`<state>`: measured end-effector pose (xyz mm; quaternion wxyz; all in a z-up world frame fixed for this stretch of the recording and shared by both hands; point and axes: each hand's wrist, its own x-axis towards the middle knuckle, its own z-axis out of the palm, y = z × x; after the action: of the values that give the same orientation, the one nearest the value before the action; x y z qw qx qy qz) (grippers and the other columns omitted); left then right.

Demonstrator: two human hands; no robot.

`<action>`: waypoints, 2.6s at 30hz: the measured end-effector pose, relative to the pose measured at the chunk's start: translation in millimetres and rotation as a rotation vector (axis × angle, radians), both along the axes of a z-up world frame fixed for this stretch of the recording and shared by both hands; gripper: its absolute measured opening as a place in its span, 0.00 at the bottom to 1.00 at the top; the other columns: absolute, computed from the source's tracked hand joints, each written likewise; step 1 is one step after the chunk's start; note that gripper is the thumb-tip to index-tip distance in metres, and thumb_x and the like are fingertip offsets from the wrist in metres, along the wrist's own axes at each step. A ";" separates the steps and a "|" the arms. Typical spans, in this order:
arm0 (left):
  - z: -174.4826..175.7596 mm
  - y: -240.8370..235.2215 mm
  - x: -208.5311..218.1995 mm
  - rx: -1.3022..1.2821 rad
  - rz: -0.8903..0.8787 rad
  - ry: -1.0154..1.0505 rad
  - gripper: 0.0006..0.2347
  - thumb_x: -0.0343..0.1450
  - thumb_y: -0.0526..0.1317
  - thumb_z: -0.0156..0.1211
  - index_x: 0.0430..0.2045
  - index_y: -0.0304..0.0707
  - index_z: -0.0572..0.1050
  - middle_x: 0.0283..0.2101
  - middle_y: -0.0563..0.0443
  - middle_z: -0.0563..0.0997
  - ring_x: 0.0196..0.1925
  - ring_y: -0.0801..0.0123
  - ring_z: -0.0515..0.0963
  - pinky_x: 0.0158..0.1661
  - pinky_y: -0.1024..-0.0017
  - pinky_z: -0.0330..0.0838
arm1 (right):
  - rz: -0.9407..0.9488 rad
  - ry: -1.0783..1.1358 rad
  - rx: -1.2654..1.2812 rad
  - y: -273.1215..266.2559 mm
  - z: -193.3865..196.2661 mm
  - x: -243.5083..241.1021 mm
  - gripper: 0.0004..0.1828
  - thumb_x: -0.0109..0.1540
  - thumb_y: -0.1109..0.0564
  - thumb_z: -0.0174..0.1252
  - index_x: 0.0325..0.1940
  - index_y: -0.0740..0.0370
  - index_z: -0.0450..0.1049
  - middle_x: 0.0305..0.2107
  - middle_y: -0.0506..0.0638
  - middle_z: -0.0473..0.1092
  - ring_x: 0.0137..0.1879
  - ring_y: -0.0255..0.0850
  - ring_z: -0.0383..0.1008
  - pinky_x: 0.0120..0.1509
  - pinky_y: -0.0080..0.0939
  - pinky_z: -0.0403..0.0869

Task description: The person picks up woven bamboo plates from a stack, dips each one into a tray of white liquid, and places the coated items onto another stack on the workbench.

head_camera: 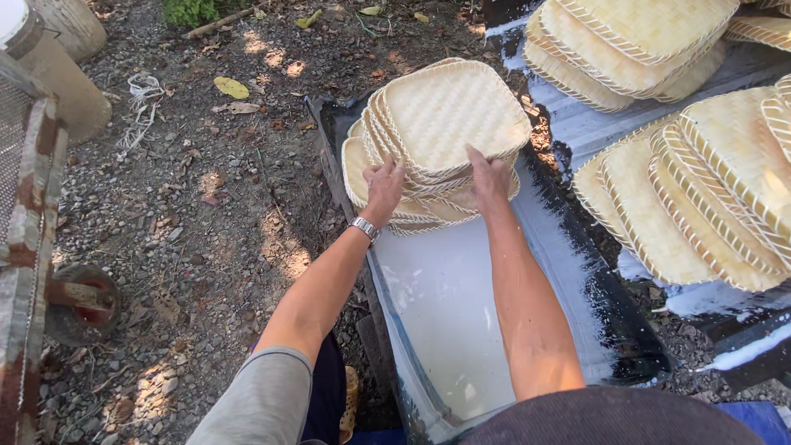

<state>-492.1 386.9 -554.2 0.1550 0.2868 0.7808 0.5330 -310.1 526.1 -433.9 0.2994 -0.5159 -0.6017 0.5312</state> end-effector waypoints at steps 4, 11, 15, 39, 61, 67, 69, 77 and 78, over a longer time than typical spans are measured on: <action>-11.0 6.9 -3.5 0.234 -0.029 0.057 0.24 0.75 0.47 0.44 0.68 0.44 0.65 0.53 0.33 0.67 0.56 0.56 0.67 0.57 0.64 0.65 | 0.061 0.133 0.004 6.7 -0.3 -8.3 0.33 0.56 0.39 0.70 0.54 0.67 0.77 0.49 0.60 0.76 0.50 0.49 0.77 0.56 0.55 0.75; 59.8 -1.3 11.8 0.010 0.059 -0.348 0.36 0.71 0.64 0.59 0.54 0.19 0.72 0.72 0.18 0.42 0.72 0.35 0.50 0.67 0.53 0.52 | -0.026 0.248 -0.250 -7.7 20.2 -23.0 0.38 0.51 0.45 0.73 0.59 0.60 0.67 0.51 0.58 0.72 0.50 0.55 0.77 0.55 0.65 0.71; 96.1 -17.6 26.4 0.115 0.079 -0.388 0.42 0.62 0.65 0.65 0.53 0.16 0.72 0.71 0.15 0.44 0.74 0.35 0.50 0.72 0.53 0.47 | -0.104 0.192 -0.312 -16.3 27.0 -39.1 0.35 0.50 0.47 0.72 0.57 0.64 0.73 0.48 0.58 0.75 0.48 0.53 0.77 0.54 0.60 0.69; 114.8 -30.0 31.6 -0.146 0.033 -0.076 0.35 0.65 0.65 0.59 0.56 0.34 0.73 0.74 0.28 0.47 0.77 0.37 0.40 0.65 0.27 0.40 | -0.304 0.342 -0.347 -15.7 -25.0 -15.9 0.33 0.49 0.64 0.69 0.57 0.65 0.66 0.38 0.51 0.69 0.41 0.43 0.69 0.41 0.50 0.68; 130.9 -42.7 38.1 0.220 0.055 -0.026 0.32 0.72 0.53 0.63 0.65 0.30 0.61 0.74 0.30 0.54 0.79 0.46 0.51 0.73 0.52 0.46 | -0.150 1.090 -0.252 -45.5 -10.5 -32.2 0.28 0.51 0.67 0.55 0.56 0.70 0.69 0.46 0.59 0.72 0.53 0.54 0.75 0.59 0.59 0.76; 169.3 -64.2 29.2 0.720 -0.055 -0.029 0.40 0.76 0.54 0.56 0.75 0.27 0.41 0.78 0.31 0.45 0.79 0.46 0.49 0.75 0.56 0.46 | -0.033 1.098 -0.229 -71.0 21.2 42.2 0.36 0.51 0.64 0.58 0.64 0.72 0.66 0.54 0.61 0.72 0.61 0.54 0.74 0.71 0.54 0.72; 177.1 -72.6 13.5 0.647 -0.051 -0.001 0.39 0.79 0.56 0.52 0.77 0.30 0.42 0.80 0.32 0.46 0.81 0.46 0.47 0.77 0.57 0.42 | 0.028 1.099 -0.249 -86.8 32.4 72.1 0.39 0.50 0.62 0.58 0.67 0.72 0.64 0.56 0.62 0.72 0.63 0.56 0.73 0.73 0.54 0.70; 198.3 -102.6 18.8 0.131 -0.756 -0.592 0.46 0.64 0.71 0.49 0.73 0.42 0.51 0.70 0.33 0.59 0.65 0.36 0.72 0.55 0.38 0.76 | 0.128 1.037 -0.389 -114.1 13.3 218.0 0.46 0.49 0.61 0.58 0.73 0.71 0.60 0.60 0.64 0.70 0.67 0.59 0.71 0.76 0.57 0.68; 200.4 -103.5 28.3 0.054 -0.793 -0.608 0.47 0.63 0.72 0.51 0.72 0.40 0.51 0.69 0.30 0.60 0.64 0.31 0.73 0.53 0.35 0.79 | 0.121 0.981 -0.379 -116.5 6.1 236.4 0.46 0.48 0.61 0.58 0.73 0.70 0.61 0.61 0.63 0.70 0.67 0.58 0.71 0.76 0.56 0.67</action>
<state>-463.8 283.4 -353.8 0.5588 0.3973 0.5168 0.5126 -73.7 409.6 -427.8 0.4160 -0.2164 -0.3129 0.8260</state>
